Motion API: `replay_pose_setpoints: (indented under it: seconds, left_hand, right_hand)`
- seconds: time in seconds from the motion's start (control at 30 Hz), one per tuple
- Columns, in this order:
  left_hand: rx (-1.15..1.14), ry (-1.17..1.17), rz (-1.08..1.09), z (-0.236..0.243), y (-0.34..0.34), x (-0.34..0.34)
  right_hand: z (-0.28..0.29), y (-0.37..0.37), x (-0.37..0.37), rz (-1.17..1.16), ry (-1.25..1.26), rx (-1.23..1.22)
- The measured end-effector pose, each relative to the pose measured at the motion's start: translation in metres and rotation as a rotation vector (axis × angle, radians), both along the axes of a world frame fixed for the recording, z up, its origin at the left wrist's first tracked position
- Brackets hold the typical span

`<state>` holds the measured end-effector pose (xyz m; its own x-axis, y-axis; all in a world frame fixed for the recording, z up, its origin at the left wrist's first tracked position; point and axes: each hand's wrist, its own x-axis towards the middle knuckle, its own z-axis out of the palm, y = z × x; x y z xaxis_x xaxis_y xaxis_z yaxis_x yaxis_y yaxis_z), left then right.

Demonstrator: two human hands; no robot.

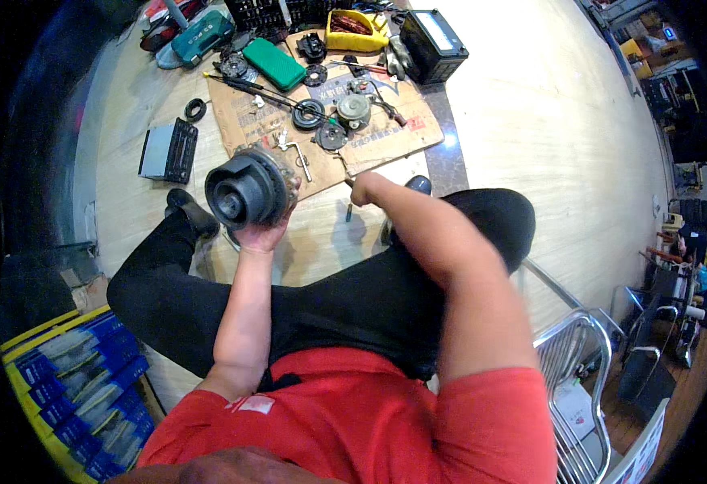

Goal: The person assembles a motor component by inserting internal coils and small parts into a metal housing, then uses pliers to secure a long spring-like piece into the assembly.

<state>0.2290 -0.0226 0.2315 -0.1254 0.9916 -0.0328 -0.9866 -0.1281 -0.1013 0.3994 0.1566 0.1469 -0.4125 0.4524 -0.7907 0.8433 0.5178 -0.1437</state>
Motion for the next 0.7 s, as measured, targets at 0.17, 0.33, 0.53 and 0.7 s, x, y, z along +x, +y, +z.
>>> replay_pose_setpoints:
  seconds: [0.17, 0.33, 0.53, 0.7]
  left_hand:
    - [-0.056, -0.067, 0.055, -0.041, -0.011, -0.026]
    - [-0.059, -0.116, 0.102, -0.046, -0.020, -0.040]
    - [-0.217, -0.060, 0.098, -0.054, -0.016, -0.049]
    - [-0.213, -0.055, 0.087, -0.051, -0.007, -0.043]
  right_hand:
    - [-0.105, -0.029, 0.005, -0.166, -0.039, 0.059]
    - [-0.057, -0.016, -0.033, -0.009, -0.001, 0.051]
    - [-0.094, 0.018, -0.048, 0.063, -0.105, -0.142]
    - [-0.122, 0.033, -0.042, 0.018, 0.026, -0.057]
